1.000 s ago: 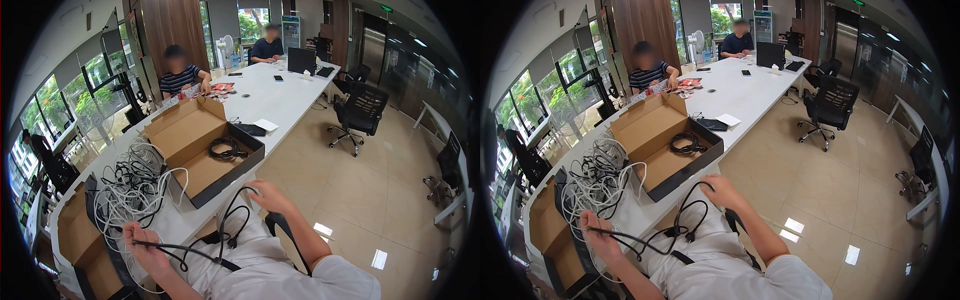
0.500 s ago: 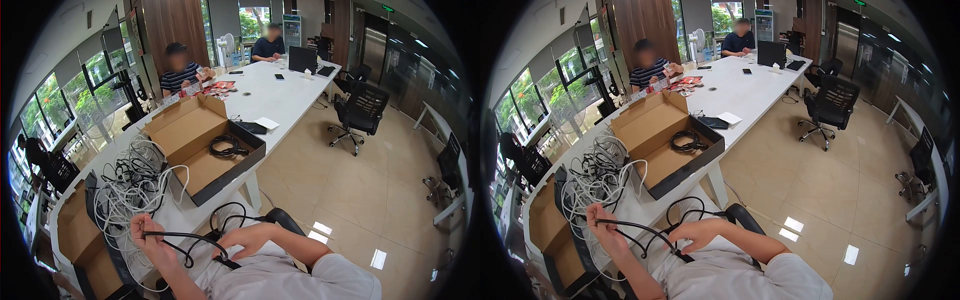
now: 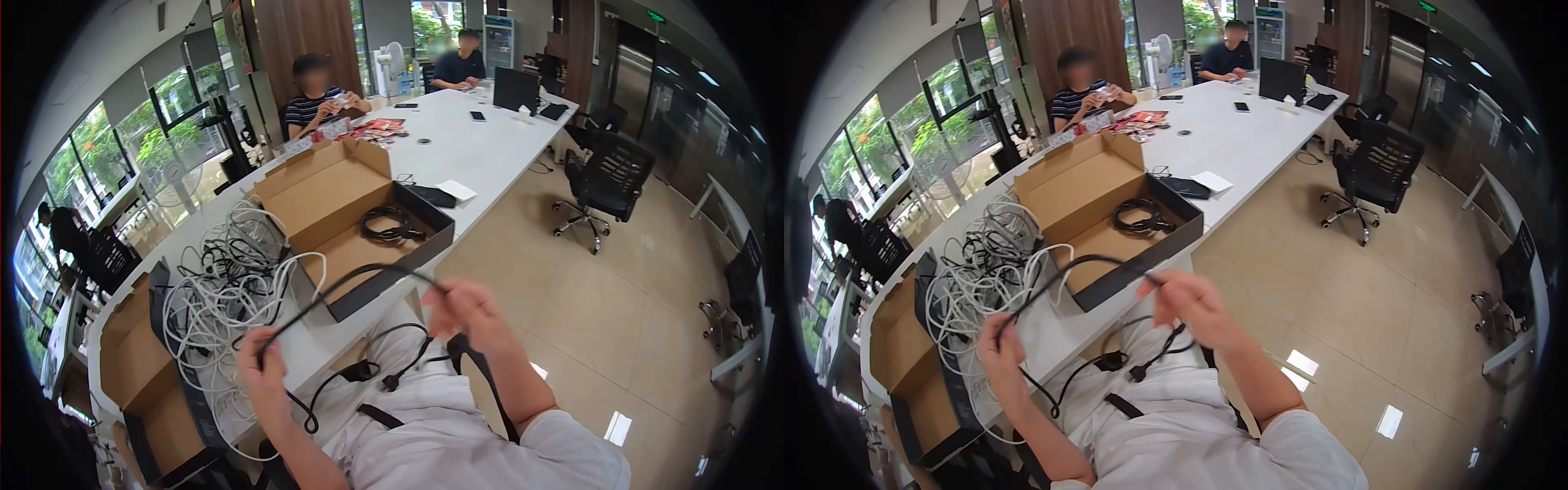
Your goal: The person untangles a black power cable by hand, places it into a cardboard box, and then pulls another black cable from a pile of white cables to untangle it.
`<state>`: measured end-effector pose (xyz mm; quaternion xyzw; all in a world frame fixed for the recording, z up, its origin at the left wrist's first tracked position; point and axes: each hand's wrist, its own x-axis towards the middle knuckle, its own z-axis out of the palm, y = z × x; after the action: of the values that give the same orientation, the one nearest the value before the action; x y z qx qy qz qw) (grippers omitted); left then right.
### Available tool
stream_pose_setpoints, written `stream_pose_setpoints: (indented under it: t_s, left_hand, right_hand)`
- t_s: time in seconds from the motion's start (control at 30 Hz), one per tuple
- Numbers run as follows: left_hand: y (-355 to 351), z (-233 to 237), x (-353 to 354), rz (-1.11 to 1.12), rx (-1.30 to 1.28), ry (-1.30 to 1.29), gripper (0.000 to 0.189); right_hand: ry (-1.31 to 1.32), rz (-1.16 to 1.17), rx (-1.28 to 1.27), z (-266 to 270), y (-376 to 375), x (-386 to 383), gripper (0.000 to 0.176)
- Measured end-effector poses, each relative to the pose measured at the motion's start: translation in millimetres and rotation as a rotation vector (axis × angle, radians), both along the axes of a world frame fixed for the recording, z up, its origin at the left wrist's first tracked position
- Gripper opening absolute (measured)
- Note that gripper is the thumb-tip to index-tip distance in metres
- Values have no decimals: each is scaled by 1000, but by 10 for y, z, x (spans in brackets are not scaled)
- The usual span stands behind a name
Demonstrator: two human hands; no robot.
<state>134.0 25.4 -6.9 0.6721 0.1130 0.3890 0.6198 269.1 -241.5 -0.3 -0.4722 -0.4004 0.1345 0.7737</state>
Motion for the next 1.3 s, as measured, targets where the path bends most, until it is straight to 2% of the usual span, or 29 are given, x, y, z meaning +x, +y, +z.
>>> stream_pose_setpoints:
  t_s: [0.07,0.1,0.2,0.23,0.27,0.33,0.4,0.43,0.53,0.6,0.63,0.7,0.73,0.77,0.87,0.9,1.0,1.03,1.13,1.17,1.3]
  left_hand:
    - [-89,75,-42,-161,153,188,15]
    - [-85,104,-77,-361,135,239,28]
    - [-11,26,-32,-1130,193,63,39]
    - [-57,-59,93,-1314,260,-105,42]
    - [-156,-175,288,-1486,325,-277,45]
    - [-282,-286,372,-1597,221,-163,49]
    - [-393,-312,323,-1422,-113,399,51]
    - [-412,-423,360,-1364,-66,490,52]
    - [-474,-700,543,-1236,125,728,55]
    - [-585,-715,576,-1204,312,847,51]
    - [-643,-805,592,-1181,484,631,63]
    - [-671,-1140,683,-1030,809,390,56]
    - [-728,-1138,704,-943,963,264,52]
    - [-773,-1124,701,-958,893,352,43]
    - [-857,-989,688,-1163,846,465,44]
    - [-882,-918,684,-1213,823,448,36]
    - [-843,-1225,734,-1152,812,341,26]
    - [-867,-1151,745,-1053,872,249,23]
    - [-918,-926,729,-735,805,292,27]
    - [-906,-785,749,-741,779,312,26]
    - [-867,-659,808,-542,645,-5,26]
  right_hand:
    - [114,3,149,148,-9,-42,34]
    - [167,-12,218,235,-61,-62,35]
    - [306,-20,267,404,-89,-93,36]
    - [317,6,271,394,-89,-50,36]
    - [313,50,292,396,-95,-32,36]
    - [300,147,330,399,-88,-1,34]
    - [194,215,408,381,-104,18,33]
    - [141,245,446,374,-118,24,32]
    - [-183,122,472,425,-127,53,25]
    - [-133,85,539,415,-153,58,24]
    - [-107,69,572,407,-163,63,23]
    - [-46,116,631,393,-182,92,22]
    - [-16,140,660,390,-190,102,21]
    - [-10,113,651,388,-186,96,21]
    - [24,25,615,377,-165,73,22]
    - [48,-7,594,369,-164,75,22]
    - [134,-74,492,357,-185,100,25]
    - [164,-93,453,360,-194,107,27]
    - [268,-162,301,398,-211,93,32]
    - [281,-157,267,390,-220,107,32]
    - [327,-164,143,322,-242,163,34]
